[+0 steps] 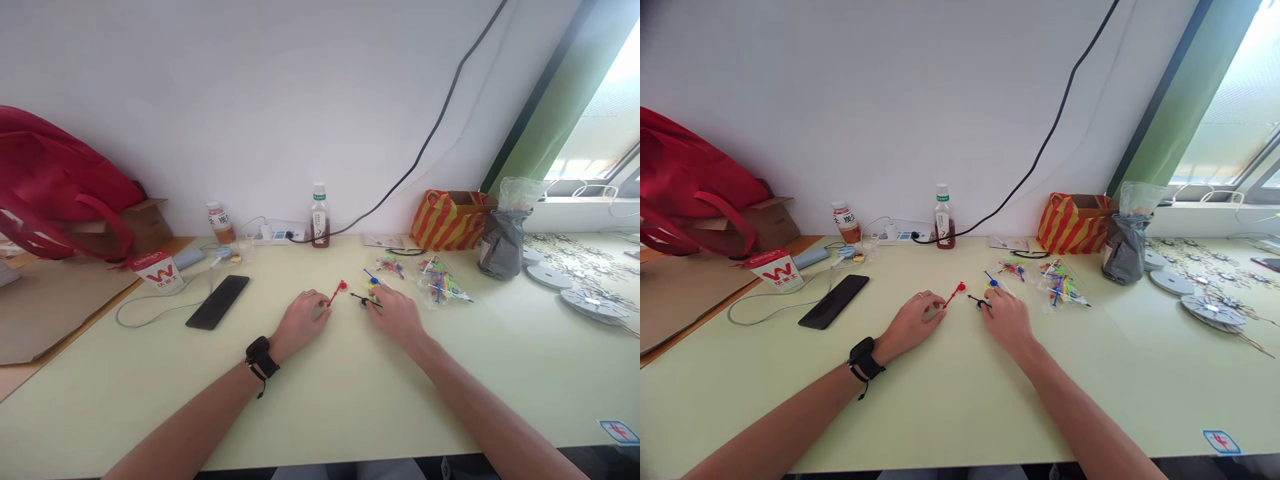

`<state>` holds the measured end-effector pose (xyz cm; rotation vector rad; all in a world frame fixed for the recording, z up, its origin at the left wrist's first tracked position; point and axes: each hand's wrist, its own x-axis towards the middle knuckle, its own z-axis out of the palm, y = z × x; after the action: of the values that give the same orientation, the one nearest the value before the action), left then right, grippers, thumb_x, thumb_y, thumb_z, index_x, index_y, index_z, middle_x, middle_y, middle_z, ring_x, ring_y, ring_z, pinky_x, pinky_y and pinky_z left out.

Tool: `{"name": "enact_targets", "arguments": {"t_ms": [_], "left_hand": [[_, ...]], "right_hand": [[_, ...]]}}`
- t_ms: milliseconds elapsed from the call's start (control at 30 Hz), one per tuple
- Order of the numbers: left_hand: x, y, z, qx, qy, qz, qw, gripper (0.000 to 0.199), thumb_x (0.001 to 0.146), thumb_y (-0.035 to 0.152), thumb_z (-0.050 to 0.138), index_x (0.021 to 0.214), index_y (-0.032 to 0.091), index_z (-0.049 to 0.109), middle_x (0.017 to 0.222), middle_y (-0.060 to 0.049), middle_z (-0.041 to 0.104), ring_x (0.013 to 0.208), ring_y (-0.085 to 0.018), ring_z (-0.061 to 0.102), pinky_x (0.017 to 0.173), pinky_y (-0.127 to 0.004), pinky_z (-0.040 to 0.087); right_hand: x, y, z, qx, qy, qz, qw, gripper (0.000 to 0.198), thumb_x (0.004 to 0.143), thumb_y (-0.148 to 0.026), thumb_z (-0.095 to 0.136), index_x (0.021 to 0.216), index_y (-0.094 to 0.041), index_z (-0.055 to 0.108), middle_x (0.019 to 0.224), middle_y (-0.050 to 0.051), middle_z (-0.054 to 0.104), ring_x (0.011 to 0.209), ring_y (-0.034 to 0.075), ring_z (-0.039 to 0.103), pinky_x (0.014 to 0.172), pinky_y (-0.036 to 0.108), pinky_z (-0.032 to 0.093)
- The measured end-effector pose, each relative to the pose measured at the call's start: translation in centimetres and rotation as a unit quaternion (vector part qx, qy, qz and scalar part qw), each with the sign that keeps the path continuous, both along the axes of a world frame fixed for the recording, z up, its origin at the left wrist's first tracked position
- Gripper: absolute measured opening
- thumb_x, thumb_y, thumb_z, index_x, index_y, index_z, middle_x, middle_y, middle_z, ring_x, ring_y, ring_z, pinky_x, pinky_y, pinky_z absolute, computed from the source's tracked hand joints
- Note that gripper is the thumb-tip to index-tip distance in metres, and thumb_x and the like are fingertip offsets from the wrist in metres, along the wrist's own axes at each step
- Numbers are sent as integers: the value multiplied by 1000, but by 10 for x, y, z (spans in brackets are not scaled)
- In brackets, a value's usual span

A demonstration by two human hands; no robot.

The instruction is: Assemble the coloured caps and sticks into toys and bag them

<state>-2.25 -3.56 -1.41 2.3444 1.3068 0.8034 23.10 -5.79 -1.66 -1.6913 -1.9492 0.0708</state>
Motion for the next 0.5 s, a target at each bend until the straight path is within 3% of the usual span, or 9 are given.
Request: {"name": "enact_targets", "arguments": {"t_ms": [100, 233, 400, 500], "left_hand": [[0, -1, 0, -7, 3, -6, 1000, 19, 96, 29, 58, 110, 23, 69, 107, -6, 68, 103, -26, 63, 91, -39, 49], [1, -1, 0, 0, 20, 7, 1000, 17, 96, 29, 58, 108, 23, 68, 104, -5, 68, 101, -25, 63, 87, -38, 48], [6, 1, 0, 5, 41, 41, 998, 12, 95, 30, 58, 97, 23, 68, 95, -4, 68, 92, -24, 64, 78, -36, 47], [9, 4, -1, 11, 47, 57, 997, 10, 95, 28, 58, 93, 23, 67, 92, -3, 69, 87, -23, 64, 74, -35, 44]], "right_hand": [[5, 2, 1, 35, 53, 11, 998, 12, 96, -24, 52, 104, -24, 61, 100, 7, 69, 87, 24, 63, 67, 33, 40], [0, -2, 1, -4, 143, 101, 985, 22, 100, -23, 40, 118, -23, 53, 96, 6, 65, 80, 21, 61, 71, 33, 47], [-9, -7, -6, -36, 157, 162, 974, 29, 101, -21, 35, 127, -25, 48, 122, 10, 62, 105, 24, 62, 88, 38, 49], [-10, -9, -8, -56, 160, 175, 970, 33, 99, -18, 35, 129, -26, 46, 122, 9, 61, 105, 23, 61, 90, 37, 48]]}}
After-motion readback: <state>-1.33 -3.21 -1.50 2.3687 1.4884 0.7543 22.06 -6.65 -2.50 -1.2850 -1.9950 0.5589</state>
